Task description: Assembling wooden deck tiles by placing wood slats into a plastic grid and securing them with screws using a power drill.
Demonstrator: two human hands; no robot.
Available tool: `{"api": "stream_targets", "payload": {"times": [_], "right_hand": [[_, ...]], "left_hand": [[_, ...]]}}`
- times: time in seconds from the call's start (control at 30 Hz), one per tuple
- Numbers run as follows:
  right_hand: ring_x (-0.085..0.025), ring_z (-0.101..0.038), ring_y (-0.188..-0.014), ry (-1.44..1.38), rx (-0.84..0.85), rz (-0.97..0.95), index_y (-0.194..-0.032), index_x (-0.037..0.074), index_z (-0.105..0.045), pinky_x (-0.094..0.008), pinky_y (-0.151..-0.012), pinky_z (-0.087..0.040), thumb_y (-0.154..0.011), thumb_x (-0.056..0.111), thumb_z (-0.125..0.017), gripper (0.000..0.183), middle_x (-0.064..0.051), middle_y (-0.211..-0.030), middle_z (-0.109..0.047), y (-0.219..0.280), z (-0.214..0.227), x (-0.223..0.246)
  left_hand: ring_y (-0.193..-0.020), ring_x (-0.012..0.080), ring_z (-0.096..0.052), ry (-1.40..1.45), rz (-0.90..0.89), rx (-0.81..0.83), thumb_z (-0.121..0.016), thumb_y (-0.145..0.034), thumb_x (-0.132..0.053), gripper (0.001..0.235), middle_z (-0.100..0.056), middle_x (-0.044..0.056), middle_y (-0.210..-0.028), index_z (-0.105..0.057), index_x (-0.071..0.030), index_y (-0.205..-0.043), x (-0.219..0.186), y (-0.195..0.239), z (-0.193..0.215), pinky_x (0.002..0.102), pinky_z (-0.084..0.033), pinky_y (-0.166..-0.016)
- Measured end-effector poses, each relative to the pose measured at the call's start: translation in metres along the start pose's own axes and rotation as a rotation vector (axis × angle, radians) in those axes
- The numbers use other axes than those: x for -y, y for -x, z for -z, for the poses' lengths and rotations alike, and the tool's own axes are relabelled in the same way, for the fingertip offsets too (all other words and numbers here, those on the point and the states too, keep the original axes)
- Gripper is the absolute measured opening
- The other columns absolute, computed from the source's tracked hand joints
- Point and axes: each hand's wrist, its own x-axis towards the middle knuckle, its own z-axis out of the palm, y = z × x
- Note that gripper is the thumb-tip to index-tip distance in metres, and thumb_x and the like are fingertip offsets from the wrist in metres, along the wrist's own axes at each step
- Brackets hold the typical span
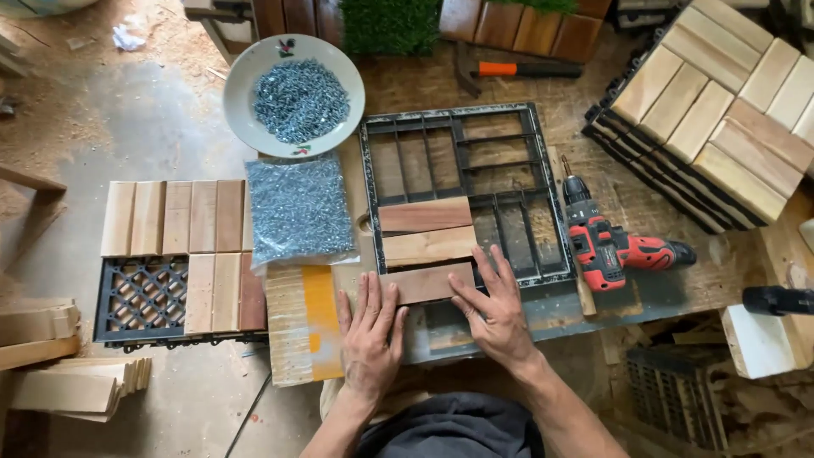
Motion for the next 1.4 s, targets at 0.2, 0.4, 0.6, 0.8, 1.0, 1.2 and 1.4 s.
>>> {"api": "stream_targets", "payload": {"times": [0.2, 0.4, 0.6, 0.8, 1.0, 1.2, 1.4], "right_hand": [[-0.039, -0.024, -0.158, -0.021, 0.018, -0.083, -0.141, 0.019, -0.061, -0.05, -0.129, -0.028, -0.099, 0.009, -0.065, 0.043, -0.012, -0.164, -0.037, -0.001, 0.003, -0.004], [-0.035, -0.034, -0.153, 0.054, 0.05, -0.068, -0.14, 0.014, -0.062, -0.046, -0.126, -0.032, -0.098, 0.012, -0.066, 0.042, -0.011, -0.156, -0.049, -0.004, 0.006, 0.001], [-0.033, -0.03, -0.156, 0.167, 0.119, -0.071, -0.148, 0.01, -0.053, -0.054, -0.127, -0.023, -0.097, 0.025, -0.068, 0.055, -0.008, -0.16, -0.043, -0.005, 0.004, 0.012], [-0.026, 0.013, -0.16, 0.318, 0.228, 0.06, -0.166, 0.017, -0.001, -0.051, -0.129, 0.012, -0.111, 0.047, -0.032, 0.069, -0.007, -0.173, 0.008, -0.04, -0.008, 0.031], [-0.03, 0.001, -0.16, 0.544, 0.473, 0.083, -0.165, 0.02, -0.011, -0.057, -0.124, 0.0, -0.1, 0.063, -0.028, 0.08, -0.01, -0.173, -0.004, -0.037, -0.04, -0.014], [-0.038, -0.009, -0.16, 0.221, 0.328, 0.201, -0.16, 0.005, -0.029, -0.058, -0.127, -0.012, -0.095, 0.04, -0.059, 0.079, -0.02, -0.171, -0.015, -0.063, -0.058, 0.038], [-0.04, -0.044, -0.144, 0.007, 0.223, 0.628, -0.143, 0.011, -0.061, -0.047, -0.12, -0.036, -0.087, 0.02, -0.074, 0.058, -0.017, -0.153, -0.052, -0.12, -0.14, 0.14]], "left_hand": [[-0.158, 0.0245, -0.028, -0.043, -0.02, 0.052, -0.064, -0.104, -0.035, 0.066, -0.031, 0.013, -0.166, -0.033, -0.018, -0.16, 0.0, 0.0, -0.018, 0.052, -0.014, -0.132], [-0.159, 0.0294, -0.025, -0.078, -0.038, 0.087, -0.069, -0.097, -0.047, 0.083, -0.027, 0.016, -0.168, -0.027, -0.015, -0.162, -0.007, -0.008, -0.007, 0.056, -0.016, -0.132], [-0.158, 0.0368, -0.026, -0.15, -0.085, 0.067, -0.073, -0.095, -0.057, 0.095, -0.025, 0.023, -0.167, -0.025, -0.01, -0.162, -0.004, -0.006, -0.02, 0.058, -0.025, -0.129], [-0.153, 0.0418, -0.03, -0.145, -0.064, 0.099, -0.07, -0.094, -0.052, 0.083, -0.036, 0.028, -0.16, -0.039, -0.007, -0.156, -0.009, -0.011, -0.014, 0.066, -0.021, -0.125], [-0.15, 0.0318, -0.038, 0.069, -0.039, 0.141, -0.068, -0.092, -0.038, 0.061, -0.049, 0.017, -0.156, -0.061, -0.006, -0.143, 0.011, -0.014, 0.005, 0.058, -0.023, -0.123], [-0.14, 0.0352, -0.056, 0.261, 0.104, -0.345, -0.068, -0.098, -0.005, 0.046, -0.059, 0.021, -0.146, -0.055, -0.001, -0.142, 0.056, -0.007, 0.081, 0.047, -0.041, -0.125], [-0.136, 0.0422, -0.051, -0.118, 0.824, -0.518, -0.079, -0.084, -0.024, 0.069, -0.055, 0.026, -0.145, -0.054, 0.003, -0.143, 0.209, 0.071, 0.053, 0.058, -0.037, -0.116]]}}
